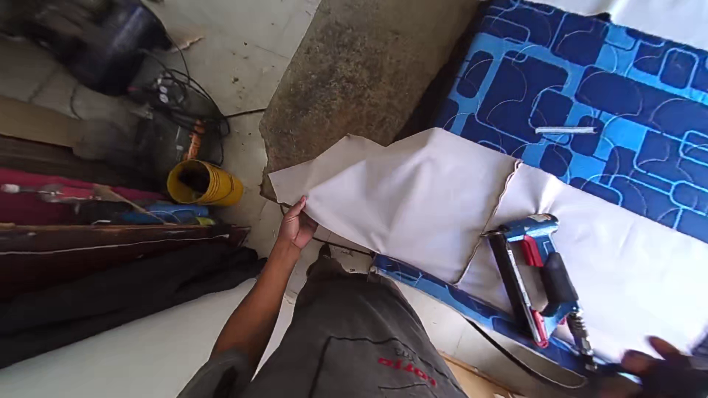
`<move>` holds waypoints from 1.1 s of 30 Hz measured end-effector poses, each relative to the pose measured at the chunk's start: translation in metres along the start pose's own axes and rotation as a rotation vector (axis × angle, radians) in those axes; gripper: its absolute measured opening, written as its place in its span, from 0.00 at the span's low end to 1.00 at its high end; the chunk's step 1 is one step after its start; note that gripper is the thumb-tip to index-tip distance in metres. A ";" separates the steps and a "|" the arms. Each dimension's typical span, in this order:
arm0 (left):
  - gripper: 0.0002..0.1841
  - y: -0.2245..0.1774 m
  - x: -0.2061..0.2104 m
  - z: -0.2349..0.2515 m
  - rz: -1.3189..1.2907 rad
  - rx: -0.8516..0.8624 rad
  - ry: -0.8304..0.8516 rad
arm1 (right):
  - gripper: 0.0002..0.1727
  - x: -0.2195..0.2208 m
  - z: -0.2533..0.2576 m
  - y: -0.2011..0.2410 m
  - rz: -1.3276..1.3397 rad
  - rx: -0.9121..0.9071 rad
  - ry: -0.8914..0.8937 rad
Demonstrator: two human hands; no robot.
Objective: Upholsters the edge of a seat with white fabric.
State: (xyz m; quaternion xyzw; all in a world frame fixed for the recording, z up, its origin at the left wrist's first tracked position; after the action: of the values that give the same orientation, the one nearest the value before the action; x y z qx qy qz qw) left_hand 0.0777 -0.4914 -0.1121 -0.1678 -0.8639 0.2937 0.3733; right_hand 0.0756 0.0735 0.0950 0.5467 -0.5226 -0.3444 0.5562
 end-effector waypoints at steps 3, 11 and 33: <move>0.17 -0.012 -0.008 0.004 0.069 -0.051 0.087 | 0.32 0.156 -0.014 -0.060 0.057 0.087 0.301; 0.12 -0.043 -0.013 -0.010 0.156 -0.188 0.032 | 0.33 0.319 -0.036 -0.202 0.145 0.308 0.174; 0.12 -0.041 -0.015 0.000 0.276 -0.288 -0.001 | 0.25 0.358 0.049 -0.203 0.130 0.212 -0.280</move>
State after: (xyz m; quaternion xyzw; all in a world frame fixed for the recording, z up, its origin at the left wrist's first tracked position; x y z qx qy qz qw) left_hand 0.0852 -0.5303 -0.0946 -0.3361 -0.8659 0.2156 0.3013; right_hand 0.1440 -0.3139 -0.0349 0.5139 -0.6625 -0.3236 0.4386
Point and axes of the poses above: each hand's wrist, its own z-axis towards the middle knuckle, its own x-axis out of the palm, y = z × x, the point moved 4 cm from there along z, towards the middle knuckle, and after that the axes turned 7 degrees about z, right-handed, at the moved point
